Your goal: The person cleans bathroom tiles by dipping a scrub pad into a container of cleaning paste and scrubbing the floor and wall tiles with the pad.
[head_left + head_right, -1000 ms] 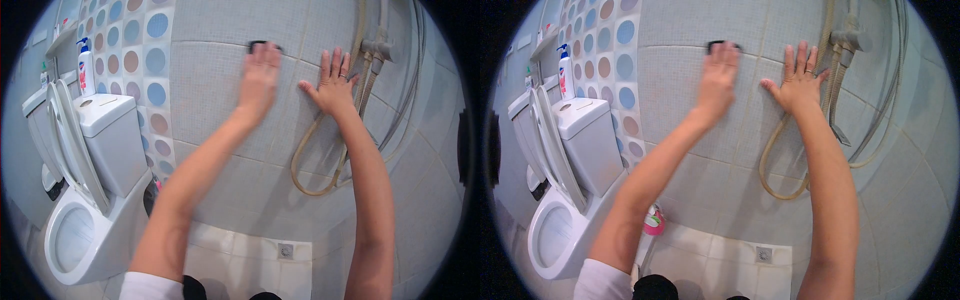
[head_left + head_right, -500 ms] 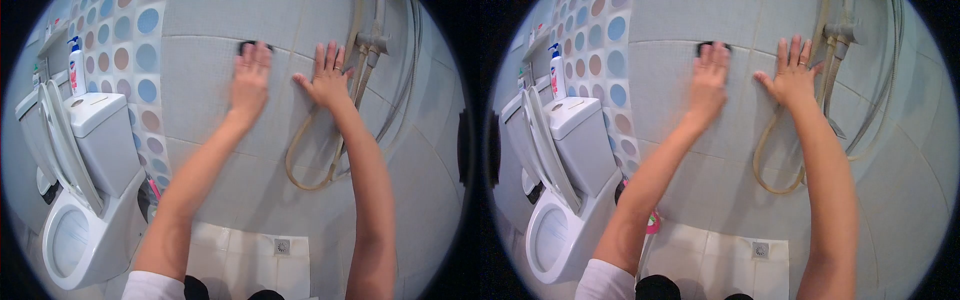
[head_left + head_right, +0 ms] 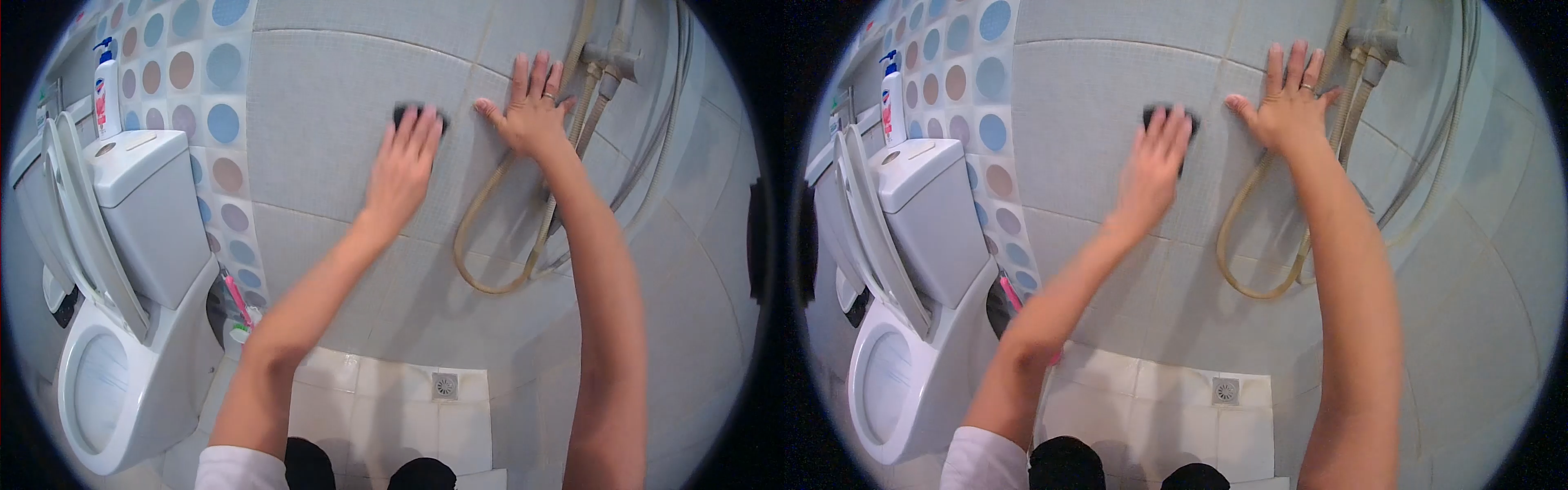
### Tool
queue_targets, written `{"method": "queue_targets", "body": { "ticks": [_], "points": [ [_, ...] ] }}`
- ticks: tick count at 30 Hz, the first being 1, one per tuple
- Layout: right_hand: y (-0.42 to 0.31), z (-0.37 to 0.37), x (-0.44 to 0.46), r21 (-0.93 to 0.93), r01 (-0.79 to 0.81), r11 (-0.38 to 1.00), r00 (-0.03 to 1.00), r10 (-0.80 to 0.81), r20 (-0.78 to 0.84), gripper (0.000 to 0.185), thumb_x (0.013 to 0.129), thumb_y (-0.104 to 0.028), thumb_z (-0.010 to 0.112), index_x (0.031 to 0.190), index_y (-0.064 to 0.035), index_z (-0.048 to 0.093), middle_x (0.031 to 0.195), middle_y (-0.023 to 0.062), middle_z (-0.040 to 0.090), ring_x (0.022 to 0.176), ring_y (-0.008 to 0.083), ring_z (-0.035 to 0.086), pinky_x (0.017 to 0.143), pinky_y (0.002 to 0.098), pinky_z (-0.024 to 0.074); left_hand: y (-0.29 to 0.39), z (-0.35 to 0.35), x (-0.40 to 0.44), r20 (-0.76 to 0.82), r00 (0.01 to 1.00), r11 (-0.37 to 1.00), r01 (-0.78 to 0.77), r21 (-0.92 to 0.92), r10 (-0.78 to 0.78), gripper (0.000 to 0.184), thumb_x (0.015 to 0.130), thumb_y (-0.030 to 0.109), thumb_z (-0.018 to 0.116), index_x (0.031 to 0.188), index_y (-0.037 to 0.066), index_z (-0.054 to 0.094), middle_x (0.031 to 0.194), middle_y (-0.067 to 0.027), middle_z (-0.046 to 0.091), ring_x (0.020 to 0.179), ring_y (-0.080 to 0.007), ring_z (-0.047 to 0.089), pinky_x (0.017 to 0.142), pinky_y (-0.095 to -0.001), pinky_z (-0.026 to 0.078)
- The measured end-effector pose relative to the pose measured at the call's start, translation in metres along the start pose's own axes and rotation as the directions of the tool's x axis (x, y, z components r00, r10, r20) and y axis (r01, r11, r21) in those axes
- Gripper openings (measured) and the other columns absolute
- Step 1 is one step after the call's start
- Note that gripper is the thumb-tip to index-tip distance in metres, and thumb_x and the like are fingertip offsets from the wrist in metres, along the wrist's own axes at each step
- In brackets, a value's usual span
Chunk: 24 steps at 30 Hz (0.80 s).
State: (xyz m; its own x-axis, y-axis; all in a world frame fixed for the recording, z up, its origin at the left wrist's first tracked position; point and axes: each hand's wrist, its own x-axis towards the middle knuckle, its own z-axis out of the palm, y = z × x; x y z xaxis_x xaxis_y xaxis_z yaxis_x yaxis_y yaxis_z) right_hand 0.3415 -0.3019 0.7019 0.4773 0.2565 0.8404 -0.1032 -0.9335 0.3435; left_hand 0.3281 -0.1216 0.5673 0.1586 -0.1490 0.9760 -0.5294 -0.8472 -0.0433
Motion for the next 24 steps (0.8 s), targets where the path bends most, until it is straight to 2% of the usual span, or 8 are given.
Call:
{"method": "queue_targets", "body": {
  "ticks": [3,6,10,13,17,19,23,24],
  "points": [
    [-0.001,0.003,0.003,-0.01,-0.004,1.0,1.0,0.004,-0.021,0.101,0.08,-0.077,0.036,0.15,-0.0127,0.002,0.155,0.0173,-0.009,0.142,0.0384,-0.009,0.102,0.0733,0.0077,-0.017,-0.004,0.045,-0.116,0.992,0.996,-0.048,0.069,0.056,0.051,0.083,-0.002,0.048,0.133,-0.002,0.043,0.146,-0.0146,0.037,0.135,-0.0333,0.034,0.106,-0.0511,0.032],
    [0.0,0.003,0.002,-0.028,0.001,1.0,0.999,-0.003,-0.042,0.101,0.08,-0.078,0.033,0.15,-0.0129,0.002,0.155,0.0177,-0.008,0.142,0.0384,-0.008,0.102,0.0732,0.0081,-0.013,0.003,0.001,-0.085,0.996,0.998,-0.038,0.051,0.042,0.051,0.083,0.0,0.049,0.133,-0.001,0.044,0.145,-0.0138,0.038,0.135,-0.0325,0.034,0.106,-0.0507,0.032],
    [0.0,0.005,0.003,-0.053,0.0,0.999,1.0,-0.001,-0.018,0.101,0.08,-0.079,0.031,0.15,-0.0136,0.001,0.155,0.0179,-0.008,0.142,0.0389,-0.008,0.102,0.0732,0.0084,0.002,0.018,-0.127,0.255,0.947,0.977,-0.211,0.031,0.196,0.05,0.085,0.01,0.048,0.135,0.003,0.044,0.146,-0.0103,0.037,0.135,-0.0284,0.035,0.109,-0.0457,0.029],
    [0.003,0.008,0.004,-0.037,0.03,0.999,0.998,-0.032,-0.047,0.105,0.08,-0.079,0.034,0.149,-0.0108,-0.004,0.154,0.0206,-0.011,0.141,0.042,-0.01,0.101,0.0738,0.0083,0.01,0.005,-0.132,0.385,0.905,0.975,-0.217,0.046,0.183,0.05,0.086,0.012,0.047,0.135,0.003,0.044,0.147,-0.0091,0.037,0.135,-0.0271,0.035,0.11,-0.0444,0.028],
    [0.002,0.004,0.005,-0.03,0.043,0.999,0.998,-0.044,-0.045,0.104,0.08,-0.079,0.034,0.149,-0.0118,-0.003,0.154,0.0206,-0.01,0.141,0.042,-0.01,0.101,0.0733,0.009,0.004,0.001,-0.051,0.076,0.996,0.999,0.037,0.038,-0.04,0.052,0.082,0.002,0.05,0.133,-0.001,0.044,0.146,-0.0151,0.036,0.135,-0.0315,0.035,0.108,-0.0465,0.03],
    [0.004,0.004,0.004,-0.012,0.035,0.999,0.999,-0.035,-0.026,0.103,0.08,-0.08,0.034,0.15,-0.0133,-0.002,0.154,0.0207,-0.01,0.141,0.042,-0.01,0.102,0.0729,0.0088,-0.012,-0.01,0.012,-0.077,0.996,0.996,0.046,0.075,-0.04,0.052,0.081,-0.002,0.05,0.133,-0.003,0.044,0.144,-0.018,0.037,0.134,-0.0344,0.035,0.108,-0.0473,0.031],
    [0.007,0.004,0.004,-0.007,0.059,0.998,0.995,-0.06,-0.075,0.102,0.08,-0.079,0.033,0.15,-0.014,-0.001,0.154,0.0209,-0.009,0.141,0.0416,-0.01,0.102,0.0724,0.0084,-0.003,0.002,-0.011,-0.104,0.994,0.995,-0.011,0.096,0.021,0.05,0.082,-0.001,0.05,0.132,-0.003,0.045,0.143,-0.0178,0.04,0.132,-0.0351,0.038,0.107,-0.0466,0.033],
    [-0.005,-0.022,0.003,-0.005,-0.014,1.0,0.996,0.014,0.087,0.102,0.082,-0.074,0.039,0.148,-0.0055,0.004,0.154,0.023,-0.007,0.141,0.0417,-0.009,0.106,0.0669,0.012,0.011,0.015,-0.055,0.004,0.997,0.993,-0.076,0.089,0.076,0.049,0.082,-0.001,0.05,0.131,-0.003,0.045,0.142,-0.0177,0.04,0.131,-0.0347,0.039,0.106,-0.0459,0.034]
  ]
}}
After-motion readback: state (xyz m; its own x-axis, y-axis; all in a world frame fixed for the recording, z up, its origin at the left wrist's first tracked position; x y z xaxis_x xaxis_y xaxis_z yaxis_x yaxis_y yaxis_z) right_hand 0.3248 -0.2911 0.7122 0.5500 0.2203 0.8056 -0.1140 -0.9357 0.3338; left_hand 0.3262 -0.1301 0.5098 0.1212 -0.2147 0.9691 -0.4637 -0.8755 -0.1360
